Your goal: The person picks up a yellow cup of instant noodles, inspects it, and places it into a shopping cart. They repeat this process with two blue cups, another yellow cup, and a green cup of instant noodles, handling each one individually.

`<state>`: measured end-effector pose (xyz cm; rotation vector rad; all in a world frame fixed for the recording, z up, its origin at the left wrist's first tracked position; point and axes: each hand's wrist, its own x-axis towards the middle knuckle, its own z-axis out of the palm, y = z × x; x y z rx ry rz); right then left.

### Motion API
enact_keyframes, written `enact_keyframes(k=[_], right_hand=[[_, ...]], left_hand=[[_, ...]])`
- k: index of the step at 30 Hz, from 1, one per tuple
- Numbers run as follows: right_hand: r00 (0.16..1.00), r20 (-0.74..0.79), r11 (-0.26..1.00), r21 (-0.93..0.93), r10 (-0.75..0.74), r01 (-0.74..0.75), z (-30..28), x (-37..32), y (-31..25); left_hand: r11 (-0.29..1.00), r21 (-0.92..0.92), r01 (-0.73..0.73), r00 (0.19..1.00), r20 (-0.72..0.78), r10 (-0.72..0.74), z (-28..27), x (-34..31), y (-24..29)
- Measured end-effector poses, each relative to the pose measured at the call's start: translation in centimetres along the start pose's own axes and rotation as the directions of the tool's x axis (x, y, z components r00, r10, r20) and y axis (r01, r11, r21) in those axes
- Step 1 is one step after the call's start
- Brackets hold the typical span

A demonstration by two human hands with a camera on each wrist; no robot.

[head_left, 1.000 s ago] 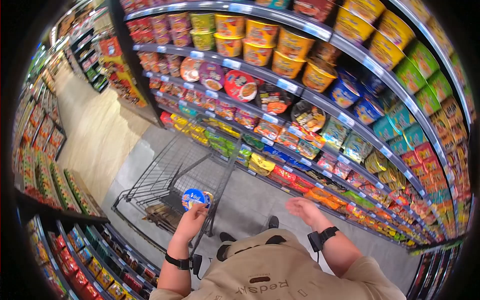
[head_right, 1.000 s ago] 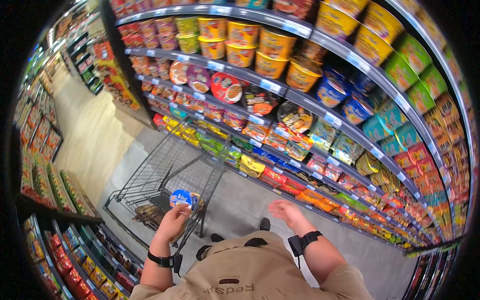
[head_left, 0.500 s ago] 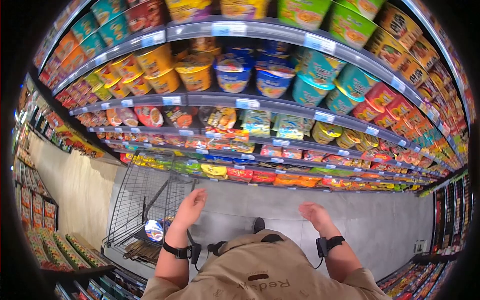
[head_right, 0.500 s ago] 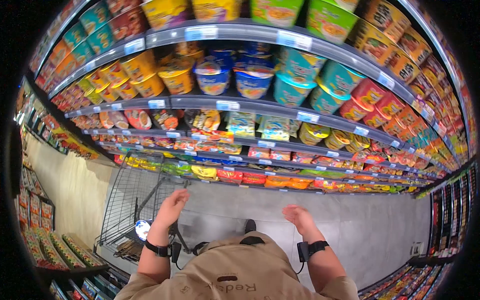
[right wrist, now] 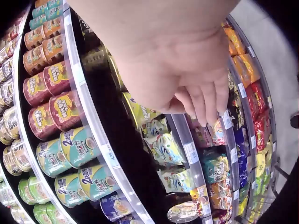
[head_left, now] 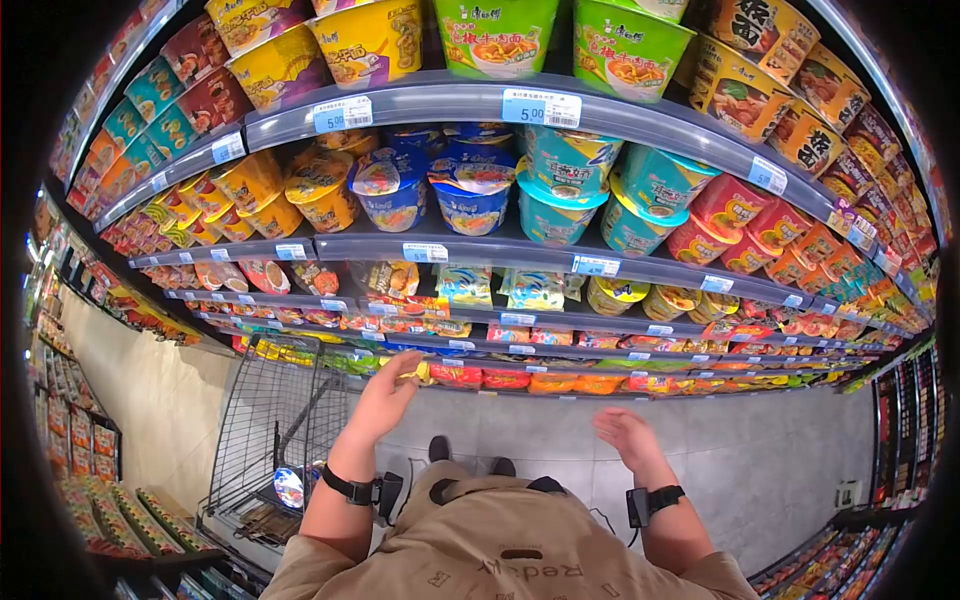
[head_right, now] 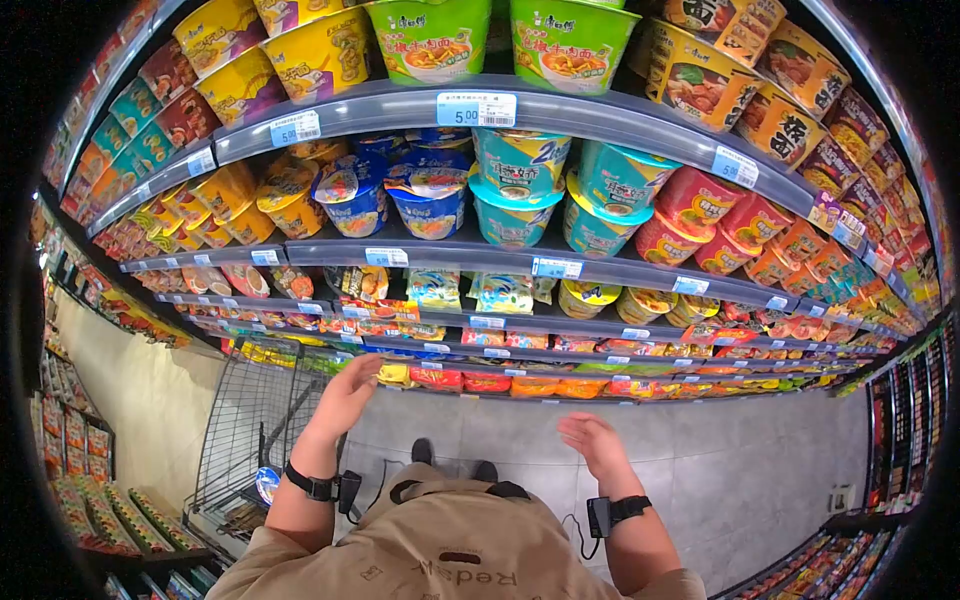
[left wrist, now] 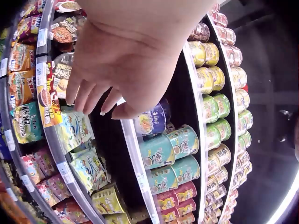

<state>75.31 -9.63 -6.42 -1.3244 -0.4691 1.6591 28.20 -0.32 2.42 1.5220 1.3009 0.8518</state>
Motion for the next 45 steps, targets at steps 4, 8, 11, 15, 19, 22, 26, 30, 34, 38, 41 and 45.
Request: enact_keyframes(k=[4,8,11,15,19,22,26,30,34,38,41,45], right_hand=[[0.99,0.141,0.998,-0.063,-0.003,0.012,4.2,1.4,-2.7],[0.959,0.264,0.987,-0.092,-0.102,0.13,11.3,1.9,-7.9],[0.893,0.39,0.953,-0.104,-0.224,0.285,16.5,2.9,-11.6],[0.765,0.553,0.887,-0.095,-0.329,0.451,22.2,4.9,-15.5],[0.667,0.6,0.757,-0.151,-0.44,0.636,26.5,7.2,-17.8],[0.649,0.555,0.721,-0.123,-0.519,0.682,28.1,9.0,-18.6],[0.678,0.528,0.768,-0.073,-0.511,0.636,29.0,10.6,-18.9],[0.669,0.513,0.754,-0.063,-0.538,0.654,29.0,11.1,-18.9],[0.668,0.534,0.772,-0.045,-0.518,0.634,28.7,11.1,-18.9],[0.647,0.567,0.786,0.0,-0.509,0.618,28.7,11.0,-19.1],[0.645,0.577,0.792,0.004,-0.501,0.611,28.8,10.9,-19.3],[0.64,0.592,0.801,0.016,-0.491,0.599,28.7,10.7,-19.3]], left_hand=[[0.997,-0.023,-0.076,0.995,-0.066,0.074,-1.0,2.3,2.8],[0.978,-0.044,-0.203,0.974,-0.11,0.198,-2.4,5.8,7.6],[0.949,-0.096,-0.301,0.949,-0.125,0.289,-3.2,9.6,8.8],[0.924,-0.207,-0.321,0.947,-0.057,0.316,-3.4,14.5,10.0],[0.938,-0.07,-0.34,0.94,-0.046,0.338,-3.3,18.4,10.1],[0.946,-0.023,-0.324,0.946,-0.017,0.324,-3.3,20.0,10.4],[0.93,0.088,-0.357,0.934,0.056,0.354,-3.9,21.4,10.1],[0.947,0.039,-0.318,0.94,0.146,0.309,-4.2,21.3,11.3],[0.96,0.029,-0.277,0.948,0.172,0.268,-4.6,20.6,12.7],[0.952,0.105,-0.289,0.95,0.158,0.271,-4.7,20.3,13.3],[0.945,0.106,-0.31,0.945,0.141,0.294,-4.5,20.1,12.9],[0.974,0.033,-0.222,0.969,0.12,0.217,-4.3,19.0,14.2]])
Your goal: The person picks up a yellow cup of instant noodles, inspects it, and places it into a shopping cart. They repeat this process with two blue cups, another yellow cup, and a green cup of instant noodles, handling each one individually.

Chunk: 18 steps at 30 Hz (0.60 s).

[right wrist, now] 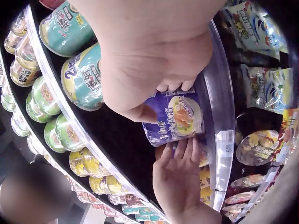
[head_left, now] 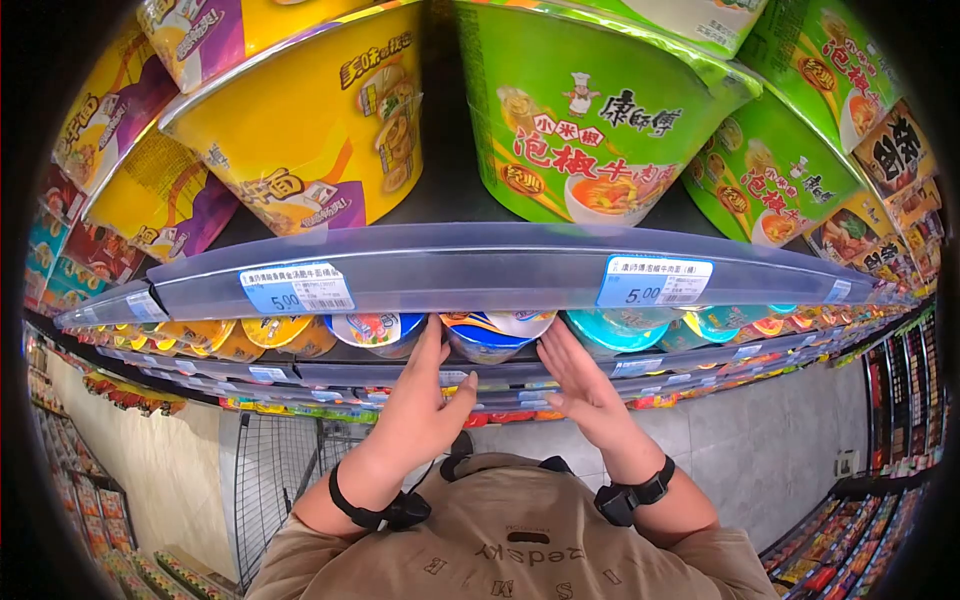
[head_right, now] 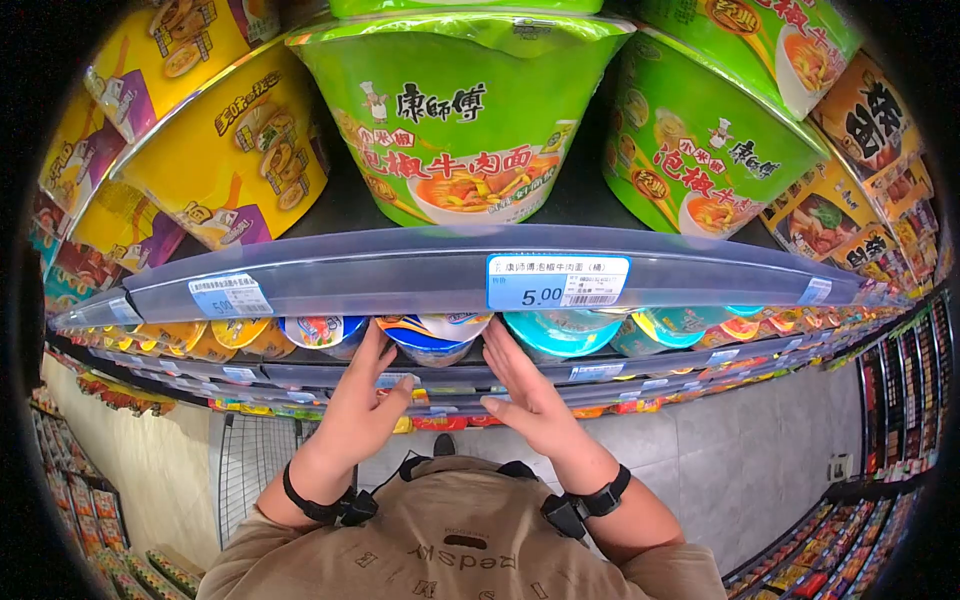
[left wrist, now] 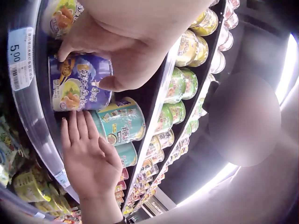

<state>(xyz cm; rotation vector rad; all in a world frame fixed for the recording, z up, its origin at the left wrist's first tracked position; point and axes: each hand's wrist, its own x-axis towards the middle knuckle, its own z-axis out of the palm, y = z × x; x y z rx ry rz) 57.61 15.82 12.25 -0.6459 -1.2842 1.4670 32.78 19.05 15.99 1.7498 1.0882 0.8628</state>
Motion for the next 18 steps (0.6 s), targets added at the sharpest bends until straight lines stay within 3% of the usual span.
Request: enact_keyframes(k=[6,8,12,18], right_hand=[[0.999,0.034,0.999,0.016,-0.034,0.034,0.1,-0.7,-0.1],[0.998,0.062,1.0,0.007,-0.027,0.026,0.1,-1.0,-0.3],[0.994,0.103,0.999,-0.013,-0.038,0.039,0.4,-2.4,-0.8],[0.986,0.16,0.999,0.006,-0.042,0.041,0.4,-6.1,-1.2]], left_hand=[[0.996,-0.076,0.04,0.998,-0.051,-0.044,0.7,-1.7,0.6],[0.999,-0.01,-0.043,0.997,-0.062,0.042,0.8,-2.1,0.5],[0.999,0.036,-0.017,0.993,-0.114,0.021,1.5,-3.9,0.7],[0.993,-0.11,-0.033,0.992,-0.128,0.018,2.6,-8.0,0.7]])
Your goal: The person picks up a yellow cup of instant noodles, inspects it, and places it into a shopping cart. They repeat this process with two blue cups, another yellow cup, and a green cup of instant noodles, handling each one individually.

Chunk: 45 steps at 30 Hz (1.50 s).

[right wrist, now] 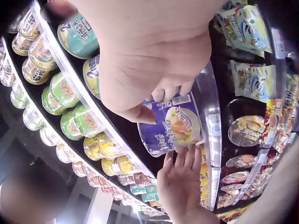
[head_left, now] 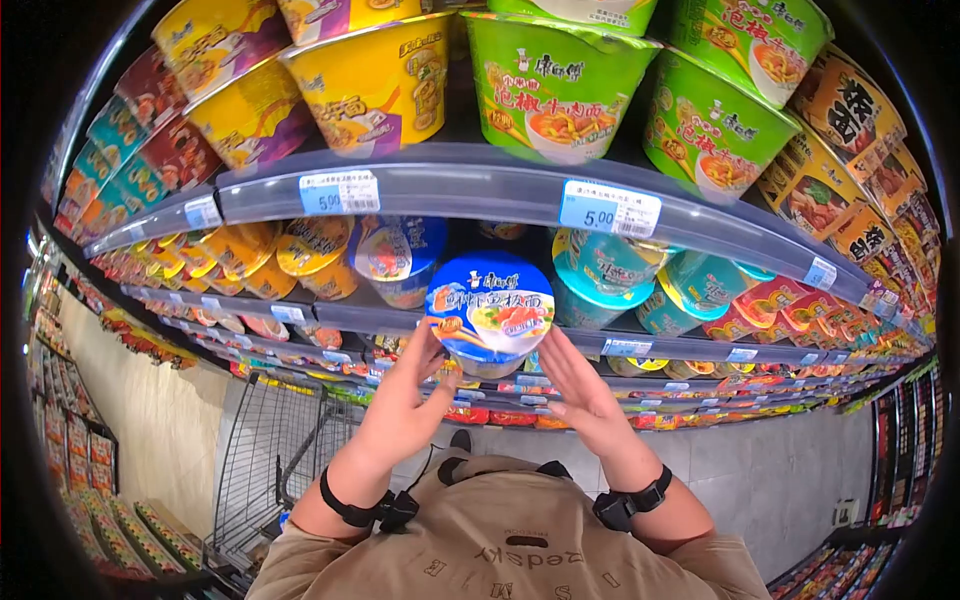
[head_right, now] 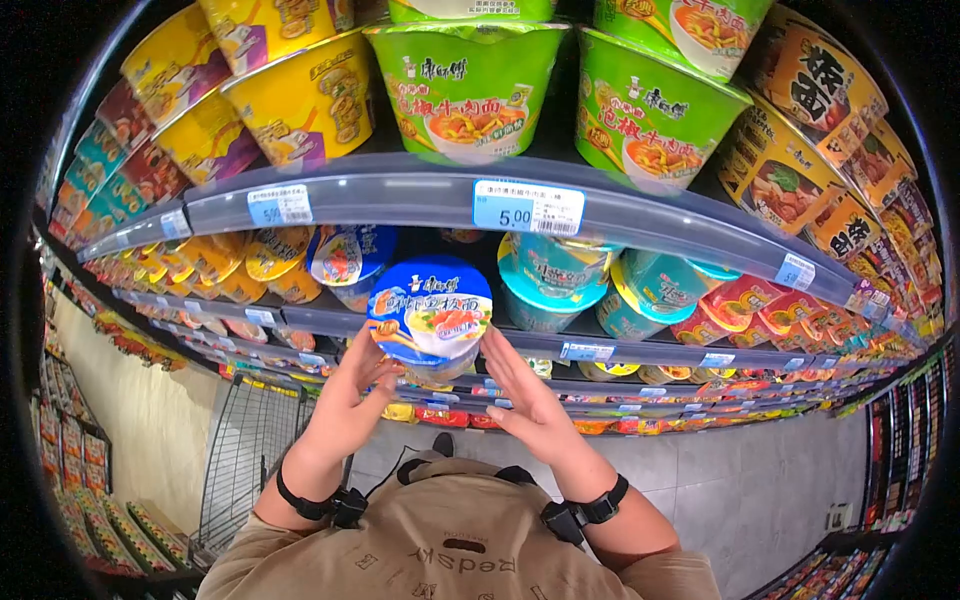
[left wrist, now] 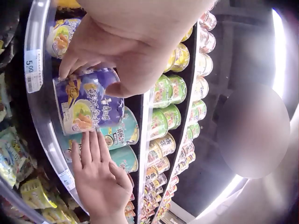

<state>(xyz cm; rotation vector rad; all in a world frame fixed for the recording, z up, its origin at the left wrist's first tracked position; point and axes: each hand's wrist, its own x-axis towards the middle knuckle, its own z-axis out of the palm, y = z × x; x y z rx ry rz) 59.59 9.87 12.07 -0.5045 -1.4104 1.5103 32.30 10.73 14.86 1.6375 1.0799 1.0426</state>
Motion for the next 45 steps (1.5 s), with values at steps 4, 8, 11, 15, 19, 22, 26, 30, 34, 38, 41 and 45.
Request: enact_keyframes(k=[4,8,11,15,19,22,26,30,34,38,41,45], right_hand=[[0.999,0.026,0.997,0.075,0.025,-0.027,0.4,-3.7,1.0],[0.993,0.064,0.978,0.177,0.099,-0.109,1.0,-7.1,2.2],[0.979,0.086,0.953,0.229,0.185,-0.2,1.7,-9.2,3.3],[0.941,0.145,0.898,0.284,0.305,-0.335,3.0,-10.8,4.8],[0.892,0.231,0.834,0.322,0.389,-0.448,4.7,-10.8,5.2],[0.85,0.29,0.796,0.314,0.439,-0.518,6.8,-10.1,5.7],[0.782,0.393,0.737,0.298,0.484,-0.606,11.1,-7.8,7.0],[0.666,0.463,0.665,0.196,0.586,-0.721,18.5,-5.2,9.2],[0.567,0.574,0.642,0.091,0.59,-0.761,27.0,-3.0,13.0],[0.445,0.659,0.624,-0.046,0.606,-0.78,35.9,-0.8,16.0],[0.363,0.695,0.601,-0.124,0.621,-0.79,41.7,0.3,18.2],[0.286,0.705,0.567,-0.198,0.649,-0.799,48.1,0.9,20.9]], left_hand=[[0.985,-0.17,-0.03,0.996,-0.091,0.015,0.7,-4.5,-0.8],[0.978,-0.166,0.122,0.985,-0.103,-0.141,1.7,-9.5,0.1],[0.982,0.027,0.185,0.981,-0.058,-0.183,1.6,-13.1,-1.0],[0.968,0.088,0.234,0.971,-0.066,-0.229,1.3,-16.2,0.1],[0.94,0.144,0.309,0.951,-0.077,-0.301,0.0,-19.3,0.0],[0.924,0.143,0.355,0.935,-0.084,-0.346,-1.7,-21.8,-0.2],[0.94,0.16,0.302,0.946,-0.174,-0.274,-4.8,-26.4,-1.1],[0.917,0.197,0.346,0.917,-0.278,-0.286,-9.4,-32.6,-2.0],[0.888,0.161,0.432,0.852,-0.396,-0.343,-14.4,-39.9,-3.0],[0.885,0.112,0.452,0.784,-0.522,-0.335,-18.8,-47.5,-4.6],[0.872,-0.019,0.49,0.696,-0.593,-0.404,-21.6,-51.8,-5.0],[0.881,-0.13,0.454,0.643,-0.636,-0.426,-25.2,-56.6,-5.7]])
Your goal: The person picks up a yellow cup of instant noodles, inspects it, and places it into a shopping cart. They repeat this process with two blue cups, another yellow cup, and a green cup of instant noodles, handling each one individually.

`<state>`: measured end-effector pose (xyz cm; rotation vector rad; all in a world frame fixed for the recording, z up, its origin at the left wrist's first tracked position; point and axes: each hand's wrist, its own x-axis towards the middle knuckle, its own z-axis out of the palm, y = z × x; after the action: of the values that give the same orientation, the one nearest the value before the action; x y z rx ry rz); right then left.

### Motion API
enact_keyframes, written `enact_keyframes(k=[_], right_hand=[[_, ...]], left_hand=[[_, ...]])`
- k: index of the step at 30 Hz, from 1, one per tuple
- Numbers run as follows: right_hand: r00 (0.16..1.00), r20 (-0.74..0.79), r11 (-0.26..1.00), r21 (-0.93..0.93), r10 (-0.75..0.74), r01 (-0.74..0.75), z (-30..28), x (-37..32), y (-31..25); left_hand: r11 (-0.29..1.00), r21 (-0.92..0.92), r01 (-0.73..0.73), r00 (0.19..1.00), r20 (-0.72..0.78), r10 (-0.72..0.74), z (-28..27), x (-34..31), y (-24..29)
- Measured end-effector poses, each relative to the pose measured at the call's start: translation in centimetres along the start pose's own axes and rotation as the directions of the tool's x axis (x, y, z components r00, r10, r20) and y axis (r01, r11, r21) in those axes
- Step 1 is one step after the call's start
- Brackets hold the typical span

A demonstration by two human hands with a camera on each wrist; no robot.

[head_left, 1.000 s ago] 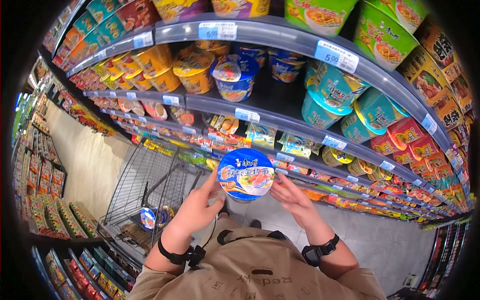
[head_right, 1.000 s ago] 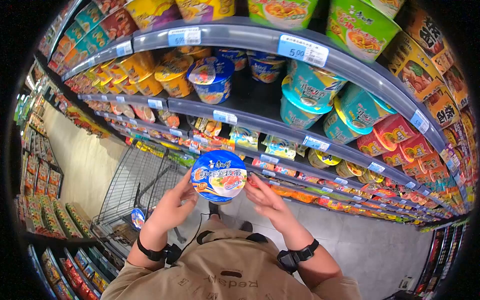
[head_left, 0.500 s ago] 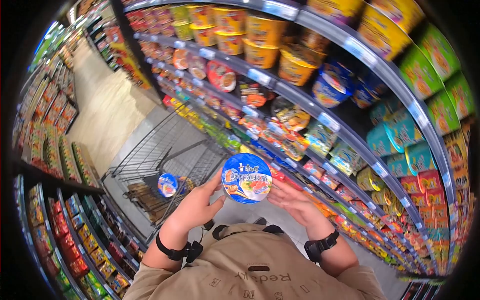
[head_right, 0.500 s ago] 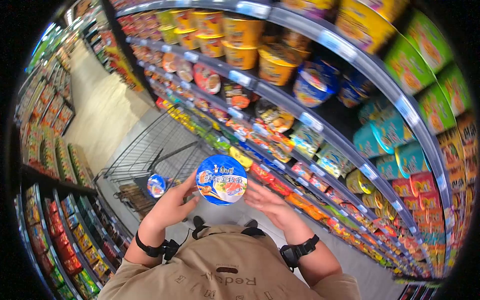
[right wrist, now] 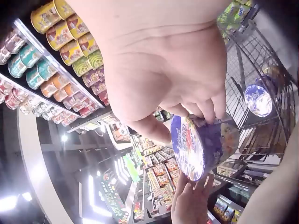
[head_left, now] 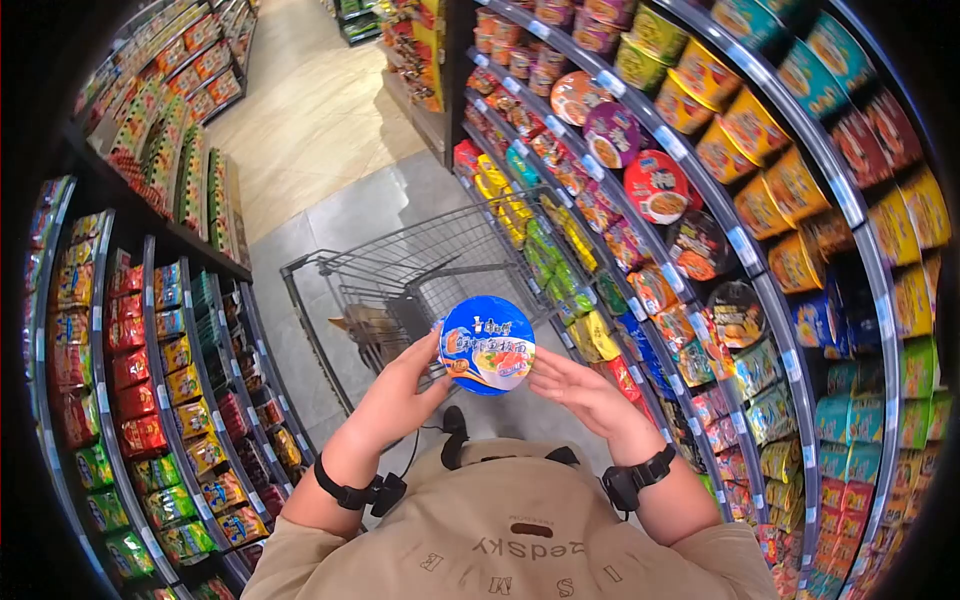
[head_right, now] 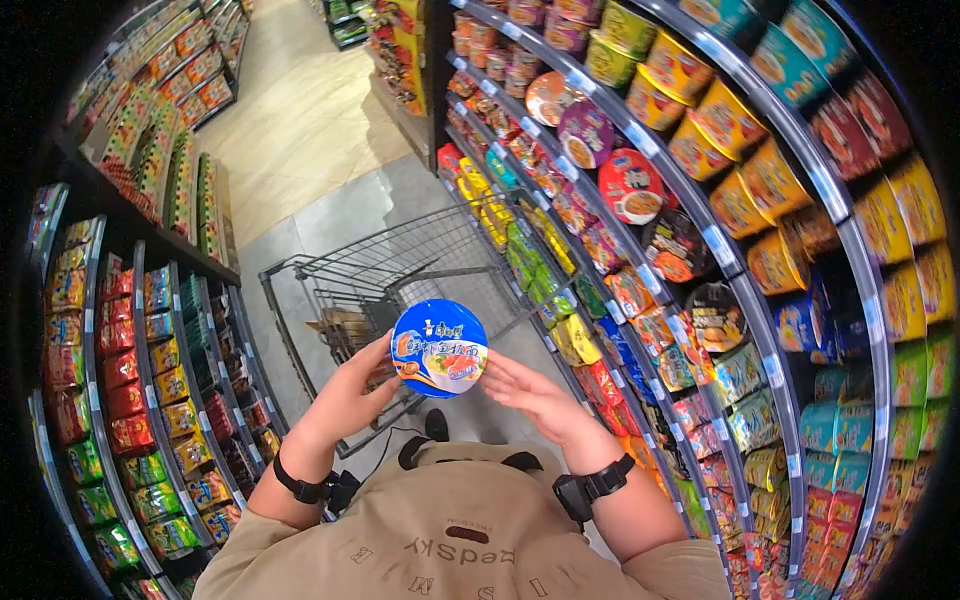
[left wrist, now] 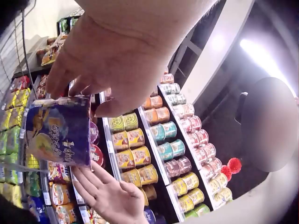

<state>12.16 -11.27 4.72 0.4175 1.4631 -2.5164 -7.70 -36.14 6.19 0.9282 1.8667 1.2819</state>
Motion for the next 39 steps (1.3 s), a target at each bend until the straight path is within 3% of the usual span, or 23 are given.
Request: enact_keyframes(k=[7,12,17,19,21,24,26,27,29,31,33,34,39], right_hand=[[0.995,0.0,0.995,0.018,0.097,-0.097,1.7,6.5,0.0],[0.992,-0.04,0.992,0.034,0.119,-0.118,0.0,9.4,-1.1],[0.986,-0.117,0.992,0.062,0.116,-0.109,-4.2,13.6,-1.7],[0.987,-0.122,0.989,0.109,0.108,-0.095,-6.9,15.5,-1.7],[0.976,-0.146,0.984,0.095,0.163,-0.15,-9.5,17.1,-1.4],[0.947,-0.185,0.961,0.135,0.262,-0.24,-13.8,20.2,0.5],[0.889,-0.25,0.923,0.125,0.384,-0.364,-16.2,22.4,1.6],[0.878,-0.254,0.913,0.149,0.406,-0.379,-17.9,23.6,2.9],[0.837,-0.28,0.883,0.153,0.47,-0.444,-21.4,25.5,5.8],[0.789,-0.32,0.852,0.198,0.524,-0.485,-23.6,27.0,7.2],[0.686,-0.353,0.771,0.264,0.637,-0.58,-26.4,28.2,9.8],[0.635,-0.363,0.731,0.323,0.682,-0.601,-27.7,28.9,11.0],[0.556,-0.378,0.668,0.31,0.74,-0.677,-30.9,32.0,14.8]], left_hand=[[0.989,-0.139,0.051,0.998,-0.04,-0.057,-4.3,1.0,-5.6],[0.98,-0.179,0.085,0.995,-0.039,-0.093,-4.9,4.1,-6.1],[0.976,-0.138,0.169,0.982,-0.066,-0.179,-4.2,9.7,-9.6],[0.947,-0.222,0.232,0.966,-0.06,-0.25,-3.6,12.7,-11.1],[0.933,-0.247,0.261,0.954,-0.078,-0.288,-2.8,15.5,-12.5],[0.88,-0.222,0.419,0.9,-0.028,-0.435,-1.0,20.2,-16.5],[0.897,-0.049,0.44,0.898,-0.007,-0.441,0.6,23.1,-19.6],[0.886,-0.05,0.461,0.887,0.013,-0.461,1.3,24.8,-21.3],[0.811,0.178,0.557,0.819,0.042,-0.572,2.7,27.9,-24.3],[0.782,0.156,0.604,0.782,0.075,-0.619,4.0,30.5,-26.5],[0.771,0.07,0.633,0.766,0.085,-0.637,5.3,32.6,-29.8],[0.766,0.127,0.63,0.766,0.059,-0.64,6.3,33.4,-31.6],[0.689,0.236,0.685,0.686,0.108,-0.719,10.0,35.6,-39.1]])
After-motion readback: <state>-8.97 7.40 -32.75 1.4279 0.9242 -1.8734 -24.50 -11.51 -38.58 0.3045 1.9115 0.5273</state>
